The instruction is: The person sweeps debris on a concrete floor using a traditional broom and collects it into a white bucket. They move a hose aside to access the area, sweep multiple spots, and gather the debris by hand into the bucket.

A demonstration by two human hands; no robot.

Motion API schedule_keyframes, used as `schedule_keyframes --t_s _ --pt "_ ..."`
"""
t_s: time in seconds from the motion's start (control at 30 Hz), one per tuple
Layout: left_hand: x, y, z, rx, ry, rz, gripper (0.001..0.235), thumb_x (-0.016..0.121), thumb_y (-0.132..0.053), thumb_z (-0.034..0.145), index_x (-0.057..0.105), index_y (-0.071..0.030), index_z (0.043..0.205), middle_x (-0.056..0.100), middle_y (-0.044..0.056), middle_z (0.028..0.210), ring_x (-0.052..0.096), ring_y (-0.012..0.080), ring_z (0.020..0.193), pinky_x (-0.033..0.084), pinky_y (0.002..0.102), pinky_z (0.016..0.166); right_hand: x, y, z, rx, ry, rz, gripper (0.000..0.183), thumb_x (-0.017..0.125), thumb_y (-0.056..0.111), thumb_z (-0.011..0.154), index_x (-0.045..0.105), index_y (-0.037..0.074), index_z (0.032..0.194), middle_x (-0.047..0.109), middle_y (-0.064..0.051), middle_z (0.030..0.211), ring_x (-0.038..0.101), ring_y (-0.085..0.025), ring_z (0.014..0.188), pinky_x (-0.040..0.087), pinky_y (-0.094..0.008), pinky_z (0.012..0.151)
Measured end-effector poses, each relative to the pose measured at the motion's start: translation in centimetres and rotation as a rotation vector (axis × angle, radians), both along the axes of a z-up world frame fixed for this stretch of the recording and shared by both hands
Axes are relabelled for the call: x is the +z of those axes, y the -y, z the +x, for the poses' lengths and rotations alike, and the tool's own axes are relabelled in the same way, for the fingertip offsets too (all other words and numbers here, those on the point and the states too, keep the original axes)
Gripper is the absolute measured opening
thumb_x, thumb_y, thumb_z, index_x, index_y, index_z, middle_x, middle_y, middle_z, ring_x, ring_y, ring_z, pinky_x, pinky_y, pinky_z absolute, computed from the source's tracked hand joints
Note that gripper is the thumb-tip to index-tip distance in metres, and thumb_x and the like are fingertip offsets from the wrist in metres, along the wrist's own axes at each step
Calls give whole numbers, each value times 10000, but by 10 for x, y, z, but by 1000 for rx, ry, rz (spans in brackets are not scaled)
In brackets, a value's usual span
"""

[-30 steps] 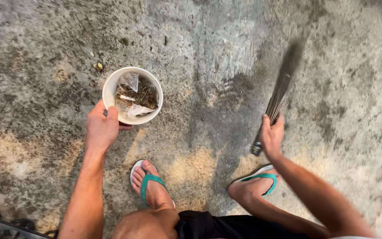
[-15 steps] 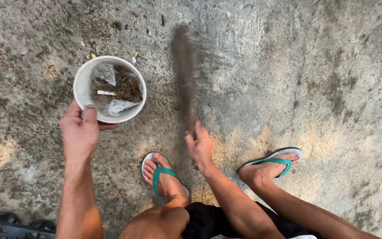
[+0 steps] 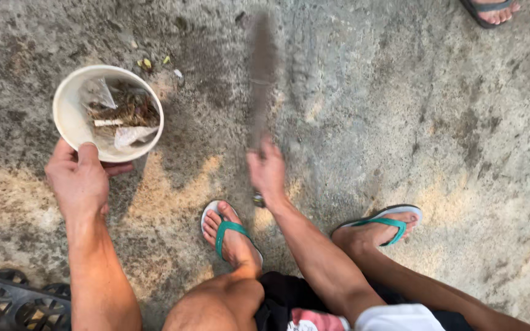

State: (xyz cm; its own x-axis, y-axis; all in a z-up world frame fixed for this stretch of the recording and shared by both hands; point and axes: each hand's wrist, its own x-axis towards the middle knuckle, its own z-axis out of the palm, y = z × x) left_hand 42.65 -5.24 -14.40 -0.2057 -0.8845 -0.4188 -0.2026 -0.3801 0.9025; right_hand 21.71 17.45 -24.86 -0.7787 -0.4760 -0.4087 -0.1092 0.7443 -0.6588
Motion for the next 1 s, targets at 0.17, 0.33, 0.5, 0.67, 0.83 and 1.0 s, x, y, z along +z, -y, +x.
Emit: schedule_keyframes --t_s 0.17,0.33,0.5,0.67,0.83,1.0 --pt "-8 7 13 54 -36 -17 295 414 1 1079 590 91 1298 721 195 1130 758 275 839 683 353 649 25 9 32 188 -30 -138 573 673 225 968 506 94 1500 680 -160 1125 695 -267 874 575 -389 757" --pt "-9 -1 32 64 -23 -53 308 394 27 1071 577 102 1308 709 202 1172 755 289 880 692 367 677 24 -73 37 -331 -391 -212 495 587 117 1037 479 -19 1500 666 -174 1106 650 -294 953 529 -421 861" --pt "-10 -5 40 159 -98 -3 320 409 31 1056 592 98 1309 710 195 1163 761 279 879 691 367 664 4 -30 55 -375 169 -279 356 575 153 949 560 22 1279 661 -60 948 576 -165 666 481 -384 557" --pt "5 -2 57 175 4 -53 349 389 24 1069 604 88 1337 732 223 1185 777 281 873 698 349 678 15 71 66 154 53 -248 297 697 224 947 646 -35 1084 576 -111 820 559 -196 710 479 -380 633" --pt "15 0 85 210 135 -63 368 356 32 1045 586 71 1329 732 235 1154 763 287 814 665 341 610 43 28 65 -70 -107 -595 435 608 186 1055 546 2 1444 663 -100 1199 640 -215 1015 546 -386 856" --pt "-8 -13 108 299 -60 -76 342 397 46 1070 601 97 1340 717 225 1202 780 302 889 710 368 682 36 13 94 -463 346 -202 502 565 182 1001 488 108 1492 535 -109 688 468 -142 521 388 -313 427"
